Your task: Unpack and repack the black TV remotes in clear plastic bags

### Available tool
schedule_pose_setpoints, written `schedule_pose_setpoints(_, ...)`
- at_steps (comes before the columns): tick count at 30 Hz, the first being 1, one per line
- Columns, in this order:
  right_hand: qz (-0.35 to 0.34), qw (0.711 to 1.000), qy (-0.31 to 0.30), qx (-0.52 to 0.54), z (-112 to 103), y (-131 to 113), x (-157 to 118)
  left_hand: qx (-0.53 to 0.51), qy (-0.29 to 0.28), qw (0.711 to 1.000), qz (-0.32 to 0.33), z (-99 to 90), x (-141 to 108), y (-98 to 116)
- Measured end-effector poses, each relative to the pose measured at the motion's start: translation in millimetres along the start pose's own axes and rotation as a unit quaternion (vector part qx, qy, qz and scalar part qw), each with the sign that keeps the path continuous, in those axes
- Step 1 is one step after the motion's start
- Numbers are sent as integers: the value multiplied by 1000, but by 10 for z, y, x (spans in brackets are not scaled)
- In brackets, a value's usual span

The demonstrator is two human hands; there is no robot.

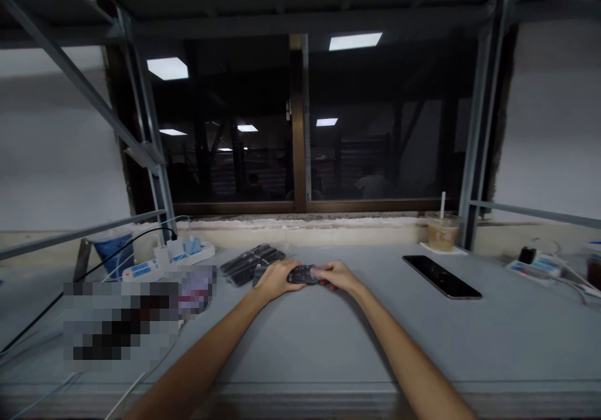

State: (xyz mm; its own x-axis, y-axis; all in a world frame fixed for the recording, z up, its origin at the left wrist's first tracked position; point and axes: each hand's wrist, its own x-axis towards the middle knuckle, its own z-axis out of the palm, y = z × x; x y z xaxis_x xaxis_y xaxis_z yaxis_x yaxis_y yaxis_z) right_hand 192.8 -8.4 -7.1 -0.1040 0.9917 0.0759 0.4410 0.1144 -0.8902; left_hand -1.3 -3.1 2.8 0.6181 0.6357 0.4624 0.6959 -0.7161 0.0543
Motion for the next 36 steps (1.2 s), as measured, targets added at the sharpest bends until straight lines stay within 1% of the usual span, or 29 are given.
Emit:
schedule_pose_setpoints(10,16,999,28,-24,22,22,38,5,0,1000,7,46,19,-28)
schedule_pose_setpoints(15,5,999,17,-27,10,58,51,2,-8,1000,2,17,18,-9)
schedule_pose_setpoints(20,8,999,17,-27,0,45,31,1,-16,1000,1,-7,10,7)
schedule_pose_setpoints(31,-12,1000,12,-17,7,52,35,5,-7,1000,0,25,11,-16)
schedule_pose_setpoints(36,-4,1000,23,-21,17,40,22,16,-8,1000,-3,41,14,-31)
